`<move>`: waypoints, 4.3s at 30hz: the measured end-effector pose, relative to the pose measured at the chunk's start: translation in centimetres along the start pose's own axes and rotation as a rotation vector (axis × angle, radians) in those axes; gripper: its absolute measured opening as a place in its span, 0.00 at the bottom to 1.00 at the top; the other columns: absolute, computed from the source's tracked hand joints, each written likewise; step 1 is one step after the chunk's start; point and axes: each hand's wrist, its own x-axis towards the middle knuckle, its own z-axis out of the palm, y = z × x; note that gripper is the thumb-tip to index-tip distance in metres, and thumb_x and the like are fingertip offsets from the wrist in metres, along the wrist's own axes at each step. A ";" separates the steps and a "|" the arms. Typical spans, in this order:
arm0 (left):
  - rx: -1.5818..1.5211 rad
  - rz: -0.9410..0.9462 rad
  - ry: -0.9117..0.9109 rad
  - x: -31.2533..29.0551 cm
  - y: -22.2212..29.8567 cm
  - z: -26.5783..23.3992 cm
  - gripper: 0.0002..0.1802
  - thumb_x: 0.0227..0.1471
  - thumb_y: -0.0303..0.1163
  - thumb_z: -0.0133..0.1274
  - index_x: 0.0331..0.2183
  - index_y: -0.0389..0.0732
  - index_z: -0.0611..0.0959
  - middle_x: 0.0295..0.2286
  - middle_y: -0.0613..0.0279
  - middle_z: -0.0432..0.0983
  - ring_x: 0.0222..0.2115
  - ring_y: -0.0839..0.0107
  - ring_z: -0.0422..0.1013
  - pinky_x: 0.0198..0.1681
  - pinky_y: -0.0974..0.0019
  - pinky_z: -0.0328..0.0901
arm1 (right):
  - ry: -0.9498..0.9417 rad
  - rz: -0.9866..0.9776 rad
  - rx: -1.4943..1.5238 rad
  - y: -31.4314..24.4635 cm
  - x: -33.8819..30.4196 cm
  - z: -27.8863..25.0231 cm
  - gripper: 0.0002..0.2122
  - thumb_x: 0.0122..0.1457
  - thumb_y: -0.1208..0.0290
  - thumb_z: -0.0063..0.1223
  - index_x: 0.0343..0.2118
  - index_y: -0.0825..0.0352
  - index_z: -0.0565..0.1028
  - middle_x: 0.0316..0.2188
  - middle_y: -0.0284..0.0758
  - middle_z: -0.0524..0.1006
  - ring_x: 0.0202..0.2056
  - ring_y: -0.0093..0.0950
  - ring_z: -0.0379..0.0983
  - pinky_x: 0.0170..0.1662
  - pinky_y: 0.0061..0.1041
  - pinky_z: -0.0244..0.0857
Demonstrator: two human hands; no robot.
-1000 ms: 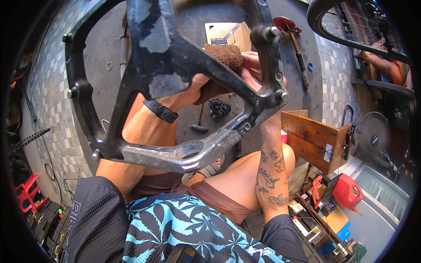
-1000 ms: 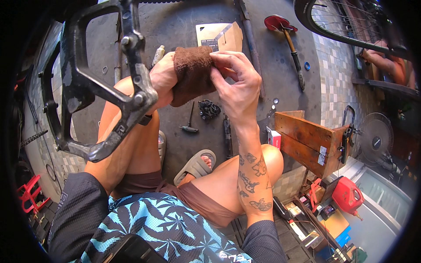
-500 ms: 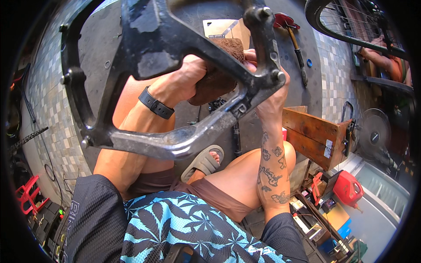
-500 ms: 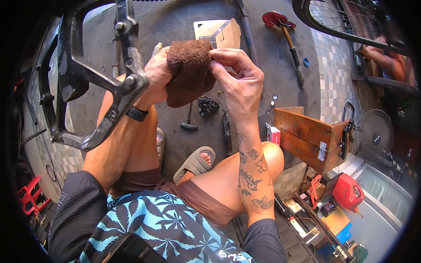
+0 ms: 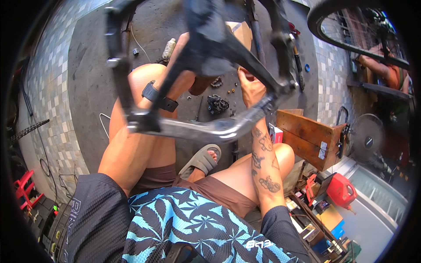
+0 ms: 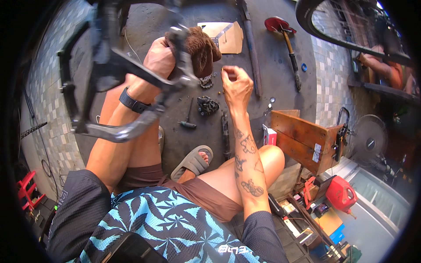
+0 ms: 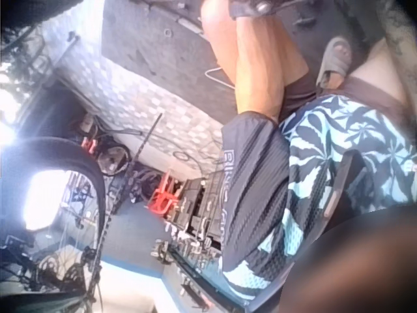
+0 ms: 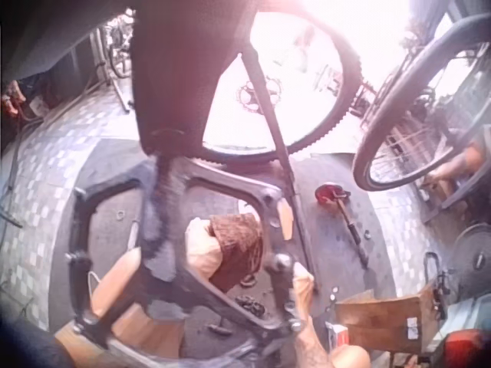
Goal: The person sits on the floor and wipes a bicycle crankset with a brown cloth, then uses a small metal tool to clean between the chainrings. They continue wiping the crankset and the tool, then place the tool in a wooden box and pick up a small yellow component to attach to the crankset.
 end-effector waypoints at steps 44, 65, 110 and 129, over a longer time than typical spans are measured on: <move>-0.694 0.109 0.267 -2.9 4.5 -13.0 0.15 0.69 0.26 0.40 0.49 0.31 0.78 0.43 0.53 0.78 0.41 0.61 0.78 0.54 0.45 0.77 | -0.404 -0.396 -0.507 1.3 -7.9 23.1 0.09 0.55 0.65 0.65 0.35 0.60 0.79 0.35 0.34 0.76 0.41 0.37 0.74 0.46 0.38 0.65; -0.127 -0.208 -0.114 -0.9 3.2 -7.3 0.16 0.61 0.37 0.62 0.42 0.34 0.86 0.36 0.58 0.84 0.33 0.72 0.79 0.35 0.65 0.76 | -0.140 -0.183 0.397 -17.1 2.9 3.9 0.21 0.59 0.84 0.64 0.55 0.70 0.72 0.38 0.35 0.81 0.40 0.21 0.79 0.44 0.22 0.76; -0.688 -0.089 -0.437 -2.4 -1.0 0.1 0.16 0.65 0.37 0.55 0.50 0.39 0.82 0.44 0.60 0.82 0.41 0.73 0.79 0.47 0.67 0.76 | 0.145 -0.005 0.602 -13.0 1.8 -1.0 0.09 0.61 0.85 0.60 0.42 0.70 0.84 0.44 0.35 0.81 0.44 0.22 0.79 0.50 0.21 0.73; -0.759 -0.064 -0.579 -1.8 -2.7 -0.9 0.21 0.62 0.39 0.59 0.51 0.38 0.79 0.46 0.58 0.81 0.46 0.67 0.78 0.53 0.59 0.74 | 0.036 0.043 1.117 -11.3 1.9 -0.4 0.08 0.59 0.85 0.64 0.42 0.73 0.83 0.45 0.37 0.83 0.43 0.21 0.80 0.51 0.20 0.74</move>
